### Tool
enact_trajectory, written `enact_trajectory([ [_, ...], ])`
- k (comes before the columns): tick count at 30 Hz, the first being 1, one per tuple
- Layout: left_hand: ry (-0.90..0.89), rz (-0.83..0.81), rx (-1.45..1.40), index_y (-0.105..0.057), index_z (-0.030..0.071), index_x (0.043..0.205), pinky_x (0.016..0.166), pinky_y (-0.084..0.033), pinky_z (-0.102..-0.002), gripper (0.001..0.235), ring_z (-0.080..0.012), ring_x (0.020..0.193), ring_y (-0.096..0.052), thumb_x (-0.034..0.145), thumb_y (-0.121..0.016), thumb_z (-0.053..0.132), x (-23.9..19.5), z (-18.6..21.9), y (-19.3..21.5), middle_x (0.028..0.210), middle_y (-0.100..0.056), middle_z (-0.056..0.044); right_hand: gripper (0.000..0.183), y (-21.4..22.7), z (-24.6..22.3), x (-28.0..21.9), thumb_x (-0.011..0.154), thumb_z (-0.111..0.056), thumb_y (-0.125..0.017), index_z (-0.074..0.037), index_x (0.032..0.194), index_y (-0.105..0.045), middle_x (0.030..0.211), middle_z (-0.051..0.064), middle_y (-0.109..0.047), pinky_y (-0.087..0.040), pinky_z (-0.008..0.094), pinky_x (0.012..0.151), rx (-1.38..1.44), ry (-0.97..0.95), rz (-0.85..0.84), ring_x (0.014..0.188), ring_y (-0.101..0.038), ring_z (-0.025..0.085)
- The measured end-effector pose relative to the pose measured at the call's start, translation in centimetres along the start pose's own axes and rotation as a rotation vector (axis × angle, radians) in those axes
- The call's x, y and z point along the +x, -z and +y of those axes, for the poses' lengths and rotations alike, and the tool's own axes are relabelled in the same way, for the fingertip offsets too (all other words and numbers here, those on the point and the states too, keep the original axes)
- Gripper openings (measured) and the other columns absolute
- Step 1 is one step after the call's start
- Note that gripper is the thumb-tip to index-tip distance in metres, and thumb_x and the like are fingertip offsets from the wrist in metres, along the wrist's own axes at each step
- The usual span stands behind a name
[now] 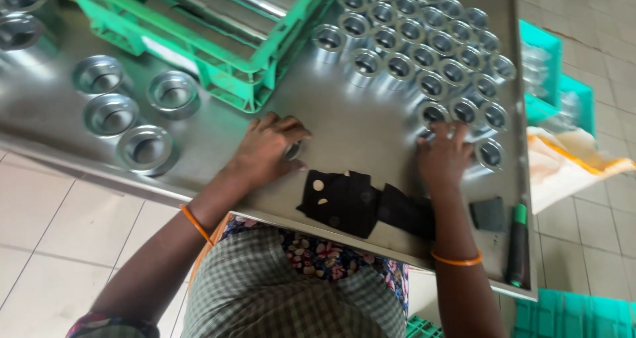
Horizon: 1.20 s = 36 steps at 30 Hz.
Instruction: Inspect metal ring components and place them into a bin.
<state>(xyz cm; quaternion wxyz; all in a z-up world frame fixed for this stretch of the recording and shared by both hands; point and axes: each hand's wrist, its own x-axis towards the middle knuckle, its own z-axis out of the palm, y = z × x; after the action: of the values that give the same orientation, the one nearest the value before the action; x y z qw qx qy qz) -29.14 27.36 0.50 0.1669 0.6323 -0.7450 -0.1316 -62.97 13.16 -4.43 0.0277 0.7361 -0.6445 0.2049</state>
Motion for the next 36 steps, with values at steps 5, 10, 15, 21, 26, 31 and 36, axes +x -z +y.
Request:
enact_trajectory([
  [5,-0.125,0.309,0.181,-0.068,0.022,0.125,0.108,-0.037,-0.053,0.049,-0.0321,0.139,-0.040,0.078,-0.081,0.025,-0.2,0.0,-2.2,0.138,-0.059,0.001,0.036,-1.5,2.0,0.4,0.094,-0.029,-0.078,-0.012,0.122,-0.064,0.122,0.009,-0.062,-0.055,0.044,0.090,0.445,0.082,-0.100,0.108,-0.064,0.033],
  [10,-0.067,0.399,-0.384,-0.061,0.007,0.139,0.111,-0.036,-0.048,0.051,-0.0337,0.132,-0.041,0.097,-0.074,0.034,-1.5,3.8,-2.7,0.141,-0.057,-0.010,0.035,7.5,-7.4,-4.0,0.094,-0.020,-0.069,-0.015,0.126,-0.056,0.105,0.005,-0.065,-0.060,0.036,0.074,1.467,-0.104,-0.515,0.088,-0.069,0.022],
  [15,-0.087,0.021,-1.534,-0.059,0.006,0.132,0.103,-0.047,-0.033,0.036,-0.0192,0.114,-0.059,0.105,-0.060,0.030,-4.1,6.6,-5.2,0.120,-0.064,-0.012,0.037,6.0,-12.0,-7.4,0.101,-0.001,-0.057,-0.006,0.137,-0.060,0.111,0.009,-0.068,-0.057,0.035,0.087,1.086,0.372,-0.244,0.101,-0.068,0.023],
  [21,-0.274,0.289,-0.927,-0.065,0.003,0.120,0.102,-0.051,-0.034,0.025,-0.0209,0.116,-0.062,0.099,-0.074,0.014,-8.1,6.4,-4.1,0.122,-0.065,-0.010,0.040,3.9,-12.6,-9.5,0.090,0.009,-0.066,-0.001,0.129,-0.063,0.122,0.015,-0.071,-0.057,0.034,0.095,1.233,0.423,-0.495,0.111,-0.070,0.024],
  [26,-0.253,0.230,-1.132,-0.062,0.001,0.127,0.103,-0.052,-0.036,0.035,-0.0226,0.122,-0.062,0.096,-0.075,0.010,-9.2,6.6,-2.2,0.131,-0.062,-0.011,0.041,6.2,-14.5,-10.7,0.093,0.008,-0.059,-0.004,0.132,-0.063,0.116,0.011,-0.074,-0.060,0.031,0.094,1.002,0.491,-0.328,0.107,-0.076,0.020],
  [31,-0.218,0.284,-1.059,-0.063,0.002,0.127,0.101,-0.054,-0.036,0.040,-0.0230,0.119,-0.065,0.091,-0.080,0.008,-10.1,6.2,-1.5,0.129,-0.063,-0.011,0.043,7.9,-16.2,-11.0,0.092,0.006,-0.063,-0.006,0.134,-0.061,0.114,0.011,-0.074,-0.061,0.030,0.092,0.979,0.507,-0.230,0.105,-0.075,0.020],
  [36,-0.227,0.254,-1.119,-0.063,0.002,0.127,0.105,-0.053,-0.037,0.040,-0.0253,0.125,-0.065,0.092,-0.081,0.011,-10.5,5.4,-1.4,0.136,-0.064,-0.013,0.047,7.0,-15.8,-11.3,0.092,0.009,-0.055,-0.007,0.135,-0.062,0.116,0.010,-0.073,-0.061,0.029,0.091,0.925,0.568,-0.264,0.105,-0.075,0.017],
])
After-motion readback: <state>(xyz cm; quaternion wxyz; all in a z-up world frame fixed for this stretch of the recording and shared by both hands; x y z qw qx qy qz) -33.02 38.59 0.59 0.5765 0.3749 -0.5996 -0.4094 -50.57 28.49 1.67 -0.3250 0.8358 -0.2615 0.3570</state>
